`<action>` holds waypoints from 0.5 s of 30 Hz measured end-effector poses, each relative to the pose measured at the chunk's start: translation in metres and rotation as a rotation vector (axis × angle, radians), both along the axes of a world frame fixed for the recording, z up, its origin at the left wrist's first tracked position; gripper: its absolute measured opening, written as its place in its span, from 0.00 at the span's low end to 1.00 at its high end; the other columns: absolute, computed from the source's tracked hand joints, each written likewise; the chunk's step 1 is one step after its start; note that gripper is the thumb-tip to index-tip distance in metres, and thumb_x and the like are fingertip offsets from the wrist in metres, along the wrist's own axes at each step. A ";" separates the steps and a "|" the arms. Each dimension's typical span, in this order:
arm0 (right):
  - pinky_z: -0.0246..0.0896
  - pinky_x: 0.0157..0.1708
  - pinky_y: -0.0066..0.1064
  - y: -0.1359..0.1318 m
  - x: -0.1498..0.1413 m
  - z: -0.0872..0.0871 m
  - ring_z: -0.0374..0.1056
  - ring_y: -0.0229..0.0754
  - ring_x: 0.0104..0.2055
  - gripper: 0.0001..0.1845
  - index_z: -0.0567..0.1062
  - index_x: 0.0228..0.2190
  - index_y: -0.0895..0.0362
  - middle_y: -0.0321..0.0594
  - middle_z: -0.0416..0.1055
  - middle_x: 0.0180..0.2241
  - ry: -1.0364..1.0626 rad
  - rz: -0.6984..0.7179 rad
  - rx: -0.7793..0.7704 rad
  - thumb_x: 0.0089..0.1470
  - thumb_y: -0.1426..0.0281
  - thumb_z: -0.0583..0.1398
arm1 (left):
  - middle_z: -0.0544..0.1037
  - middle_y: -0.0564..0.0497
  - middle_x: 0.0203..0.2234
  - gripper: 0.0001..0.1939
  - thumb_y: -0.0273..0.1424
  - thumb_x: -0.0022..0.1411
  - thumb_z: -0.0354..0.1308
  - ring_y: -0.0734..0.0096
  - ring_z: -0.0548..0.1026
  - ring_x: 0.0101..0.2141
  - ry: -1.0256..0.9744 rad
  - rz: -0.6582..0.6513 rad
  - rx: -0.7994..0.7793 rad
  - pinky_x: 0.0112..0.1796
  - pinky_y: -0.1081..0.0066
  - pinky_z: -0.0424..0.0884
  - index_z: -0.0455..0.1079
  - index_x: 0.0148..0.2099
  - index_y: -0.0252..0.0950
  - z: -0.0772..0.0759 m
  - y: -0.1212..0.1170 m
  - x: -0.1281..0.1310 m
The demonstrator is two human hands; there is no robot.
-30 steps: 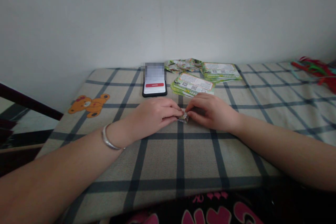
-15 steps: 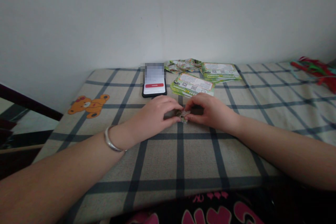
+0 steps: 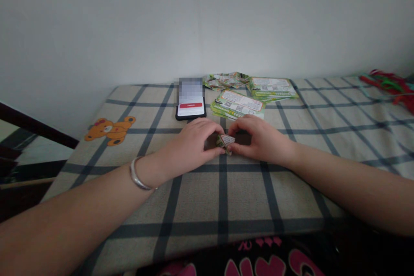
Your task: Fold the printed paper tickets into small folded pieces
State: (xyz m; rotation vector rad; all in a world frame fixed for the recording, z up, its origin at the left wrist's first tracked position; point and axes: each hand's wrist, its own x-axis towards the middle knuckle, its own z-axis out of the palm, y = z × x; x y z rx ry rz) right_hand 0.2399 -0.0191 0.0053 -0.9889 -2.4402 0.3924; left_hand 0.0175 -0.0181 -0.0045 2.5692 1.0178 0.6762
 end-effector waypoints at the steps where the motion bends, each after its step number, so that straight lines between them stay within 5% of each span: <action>1: 0.60 0.38 0.34 0.000 0.000 0.001 0.67 0.41 0.36 0.10 0.73 0.33 0.57 0.39 0.74 0.32 -0.017 0.018 0.008 0.53 0.63 0.64 | 0.75 0.48 0.41 0.13 0.33 0.57 0.65 0.61 0.71 0.46 -0.010 0.000 -0.016 0.47 0.59 0.69 0.69 0.44 0.36 0.000 0.000 0.000; 15: 0.59 0.42 0.36 0.000 -0.002 0.000 0.68 0.43 0.38 0.13 0.76 0.32 0.58 0.41 0.74 0.32 -0.052 0.093 0.044 0.56 0.60 0.62 | 0.76 0.53 0.33 0.06 0.33 0.58 0.62 0.68 0.74 0.35 -0.172 0.092 -0.228 0.36 0.66 0.69 0.70 0.37 0.37 0.002 -0.001 0.005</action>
